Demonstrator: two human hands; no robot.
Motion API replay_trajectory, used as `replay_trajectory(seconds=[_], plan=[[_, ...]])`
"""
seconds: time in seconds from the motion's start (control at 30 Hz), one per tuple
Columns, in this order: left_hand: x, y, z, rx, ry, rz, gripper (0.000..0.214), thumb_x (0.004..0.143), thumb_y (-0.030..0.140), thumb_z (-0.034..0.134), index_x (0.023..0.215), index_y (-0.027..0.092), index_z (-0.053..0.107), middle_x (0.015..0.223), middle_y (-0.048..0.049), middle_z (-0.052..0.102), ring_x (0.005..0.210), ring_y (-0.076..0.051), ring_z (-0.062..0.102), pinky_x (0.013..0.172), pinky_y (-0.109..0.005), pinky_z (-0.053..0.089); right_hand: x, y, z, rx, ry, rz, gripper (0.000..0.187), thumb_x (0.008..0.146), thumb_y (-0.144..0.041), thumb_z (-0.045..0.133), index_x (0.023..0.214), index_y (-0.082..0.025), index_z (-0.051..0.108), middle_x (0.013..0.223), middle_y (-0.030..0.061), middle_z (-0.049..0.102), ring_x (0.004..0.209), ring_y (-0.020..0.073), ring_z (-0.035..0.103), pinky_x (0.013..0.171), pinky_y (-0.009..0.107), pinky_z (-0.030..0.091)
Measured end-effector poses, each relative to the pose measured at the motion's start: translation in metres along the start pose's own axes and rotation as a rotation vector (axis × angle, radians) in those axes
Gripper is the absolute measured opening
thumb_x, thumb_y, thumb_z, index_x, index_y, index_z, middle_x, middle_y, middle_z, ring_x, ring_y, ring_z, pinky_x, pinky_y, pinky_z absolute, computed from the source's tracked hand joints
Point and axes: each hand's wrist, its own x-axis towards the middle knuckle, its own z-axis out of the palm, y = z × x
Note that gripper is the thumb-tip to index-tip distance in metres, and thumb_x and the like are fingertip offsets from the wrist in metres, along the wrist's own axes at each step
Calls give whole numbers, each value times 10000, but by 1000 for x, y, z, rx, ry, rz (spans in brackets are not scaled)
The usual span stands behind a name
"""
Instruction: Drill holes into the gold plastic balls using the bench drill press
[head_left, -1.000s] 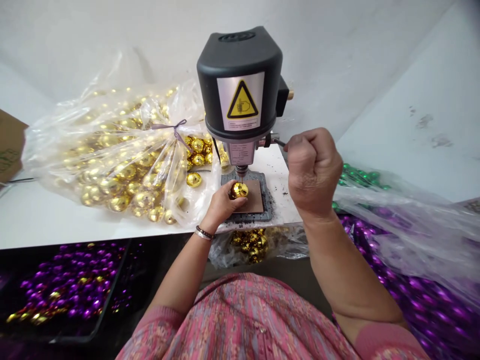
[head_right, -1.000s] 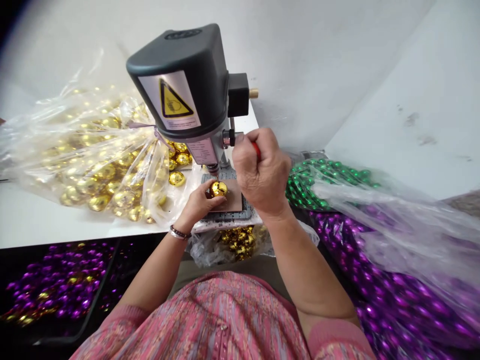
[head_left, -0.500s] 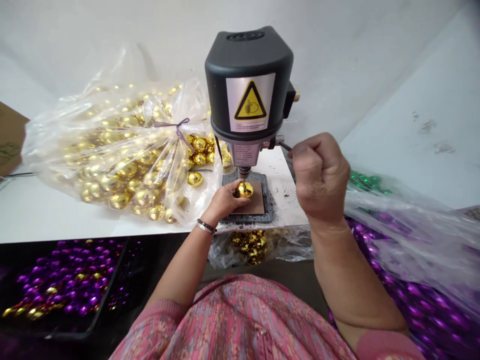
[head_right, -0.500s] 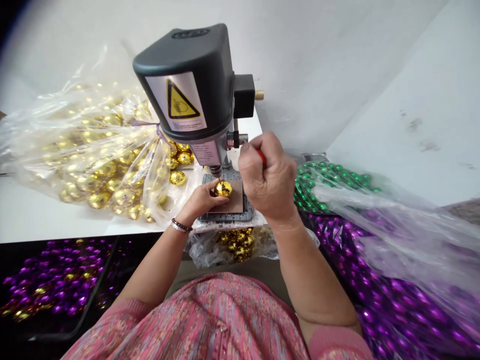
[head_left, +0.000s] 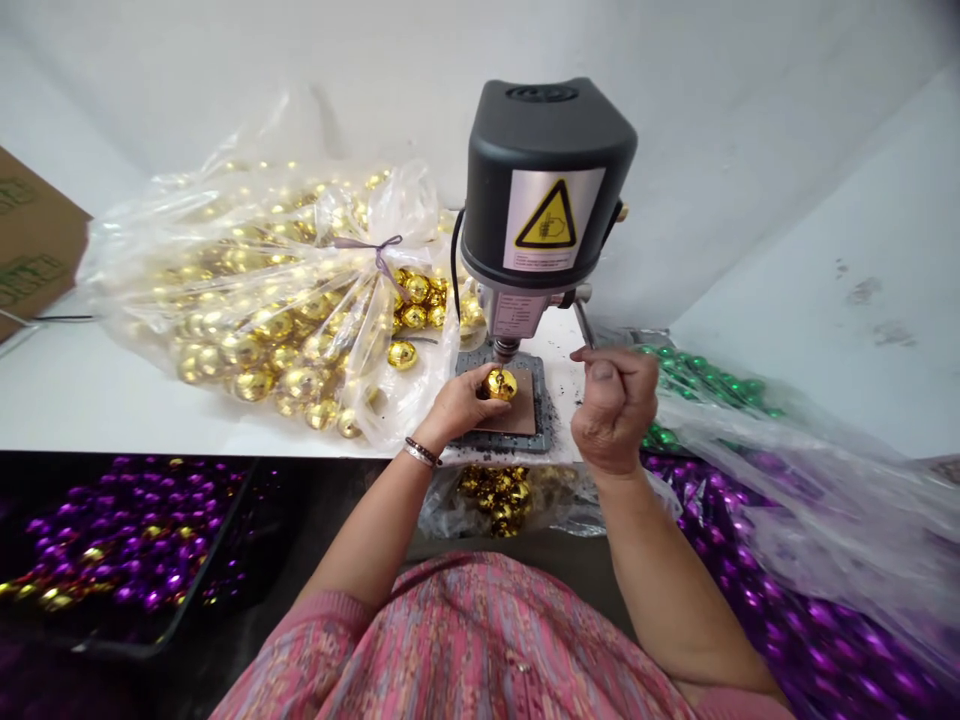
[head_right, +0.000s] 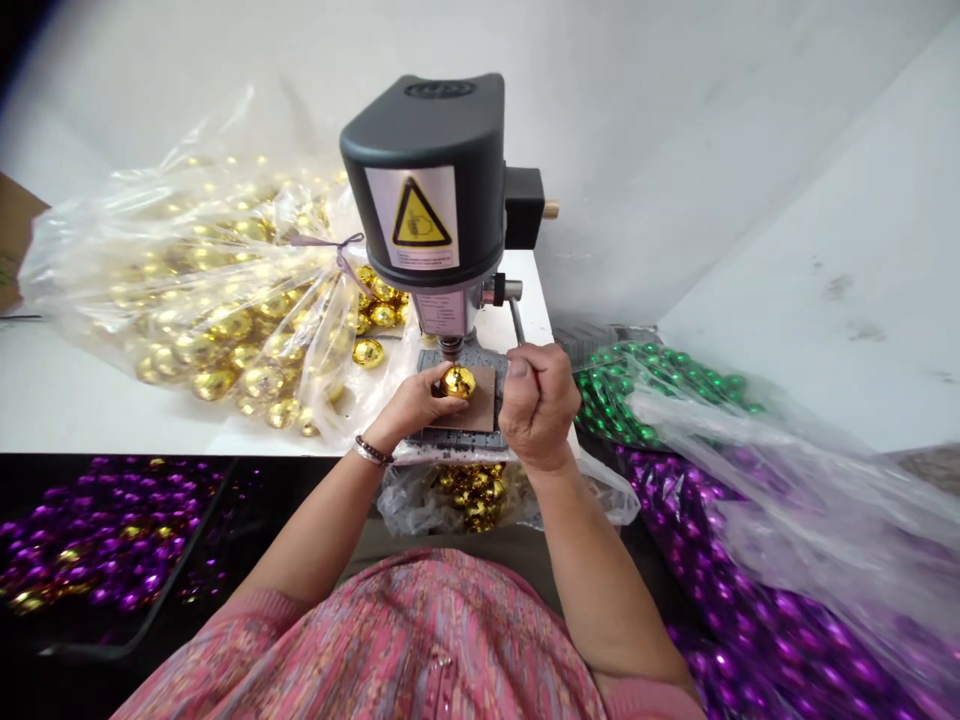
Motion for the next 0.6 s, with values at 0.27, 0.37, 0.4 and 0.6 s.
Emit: replay_trajectory(seconds=[0.27, 0.37, 0.4, 0.6], plan=[[0, -2, 2, -16, 10, -9, 672, 703, 260, 808, 1346, 191, 626, 1227, -58, 727, 1083, -242, 673, 981, -341, 506, -15, 12, 8, 69, 44, -17, 164, 940, -250, 450, 996, -219, 602, 917, 16, 690, 861, 125, 679, 787, 309, 527], [0, -4, 3, -9, 8, 0, 675, 707, 272, 804, 1351, 187, 620, 1202, -61, 734, 1071, -247, 678, 977, -343, 508, -21, 15, 10, 64, 45, -21, 153, 941, -253, 451, 976, -216, 596, 900, 14, 688, 855, 127, 687, 745, 293, 522], [1, -4, 3, -9, 10, 4, 670, 704, 275, 805, 1344, 191, 625, 1196, -59, 735, 1075, -249, 677, 975, -340, 507, -21, 15, 10, 60, 50, -20, 154, 943, -261, 449, 967, -213, 594, 893, 14, 686, 847, 127, 687, 734, 289, 519], [-1, -6, 7, -7, 33, 29, 608, 713, 287, 789, 1289, 180, 623, 1152, -65, 726, 1032, -246, 671, 929, -348, 520, 21, -17, 2, -49, 97, 53, 277, 957, -383, 442, 828, -197, 602, 740, -14, 625, 710, 108, 605, 688, 275, 469]])
